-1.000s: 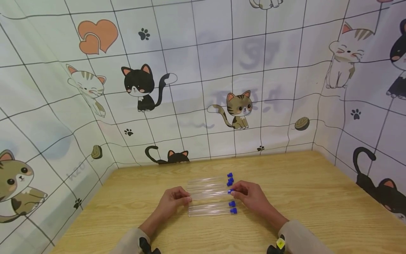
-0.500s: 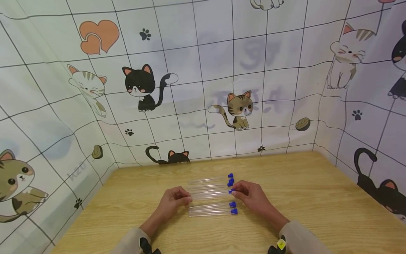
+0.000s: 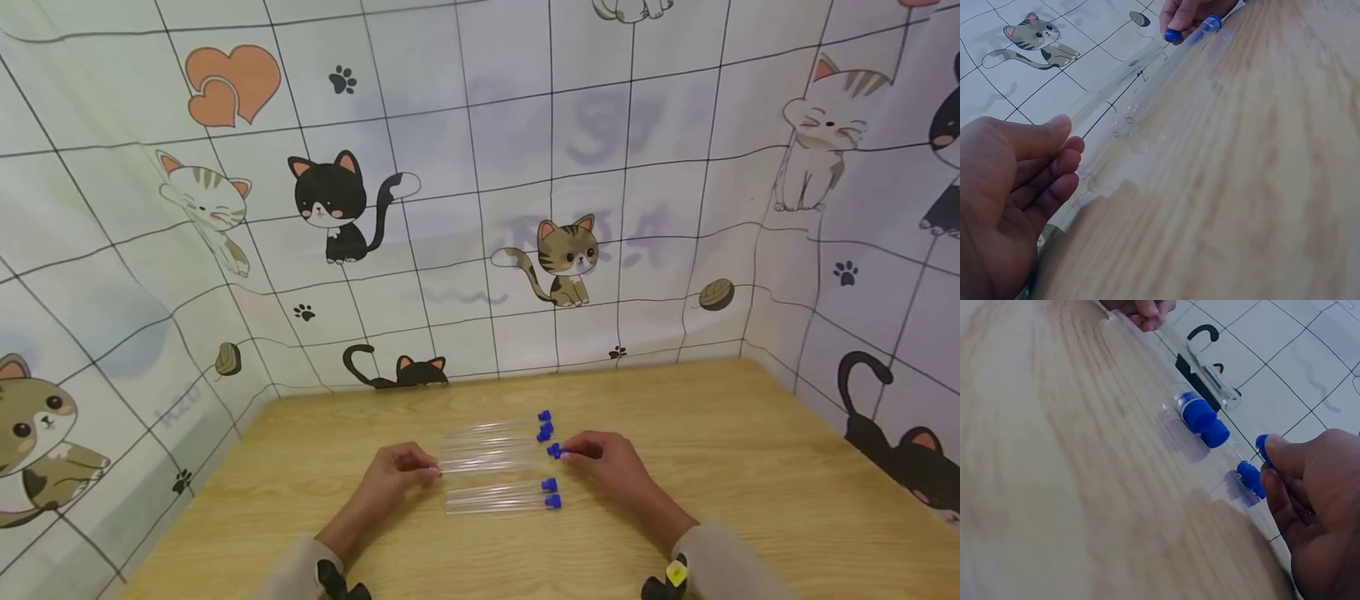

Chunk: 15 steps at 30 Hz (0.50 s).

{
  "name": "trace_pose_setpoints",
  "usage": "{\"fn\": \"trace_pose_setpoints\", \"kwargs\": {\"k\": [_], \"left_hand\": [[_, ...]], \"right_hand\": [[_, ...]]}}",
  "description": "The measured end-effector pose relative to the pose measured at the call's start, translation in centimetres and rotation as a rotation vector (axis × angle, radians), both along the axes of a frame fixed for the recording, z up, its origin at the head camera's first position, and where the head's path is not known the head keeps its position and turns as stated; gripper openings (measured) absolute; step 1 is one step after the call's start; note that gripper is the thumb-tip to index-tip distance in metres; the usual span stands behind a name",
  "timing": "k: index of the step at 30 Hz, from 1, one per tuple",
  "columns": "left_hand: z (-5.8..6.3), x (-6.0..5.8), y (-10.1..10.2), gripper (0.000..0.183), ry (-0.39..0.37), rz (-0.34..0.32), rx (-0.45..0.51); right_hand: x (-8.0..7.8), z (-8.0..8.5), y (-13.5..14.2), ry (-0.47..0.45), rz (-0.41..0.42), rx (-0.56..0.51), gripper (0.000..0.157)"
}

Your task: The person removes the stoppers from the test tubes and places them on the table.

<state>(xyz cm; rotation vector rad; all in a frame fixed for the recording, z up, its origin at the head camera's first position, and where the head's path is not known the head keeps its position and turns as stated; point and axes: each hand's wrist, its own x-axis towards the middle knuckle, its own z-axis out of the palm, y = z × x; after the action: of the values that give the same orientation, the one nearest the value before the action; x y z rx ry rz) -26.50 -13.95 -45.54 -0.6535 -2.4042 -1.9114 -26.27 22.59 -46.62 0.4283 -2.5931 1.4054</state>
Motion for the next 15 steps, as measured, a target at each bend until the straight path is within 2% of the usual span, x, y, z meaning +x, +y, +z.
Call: {"fn": "trace_pose_setpoints", "kwargs": {"k": [4,10,15], "left_hand": [[0.0,0.0,0.1,0.014,-0.020,-0.019,-0.026],[1.4,1.0,0.8,0.013,0.010,-0.033,-0.084],[1.0,0.8,1.1,0.011,0.018,-0.013,-0.103]], "right_hand": [[0.1,-0.5,-0.3,0.005,-0.008,0.001,0.020],[0.1,-0.5,-0.6,0.033,-0.012,0.052,0.015],[0.0,-0.5,-0.8,0.038,-0.015,0.085,0.012]]}}
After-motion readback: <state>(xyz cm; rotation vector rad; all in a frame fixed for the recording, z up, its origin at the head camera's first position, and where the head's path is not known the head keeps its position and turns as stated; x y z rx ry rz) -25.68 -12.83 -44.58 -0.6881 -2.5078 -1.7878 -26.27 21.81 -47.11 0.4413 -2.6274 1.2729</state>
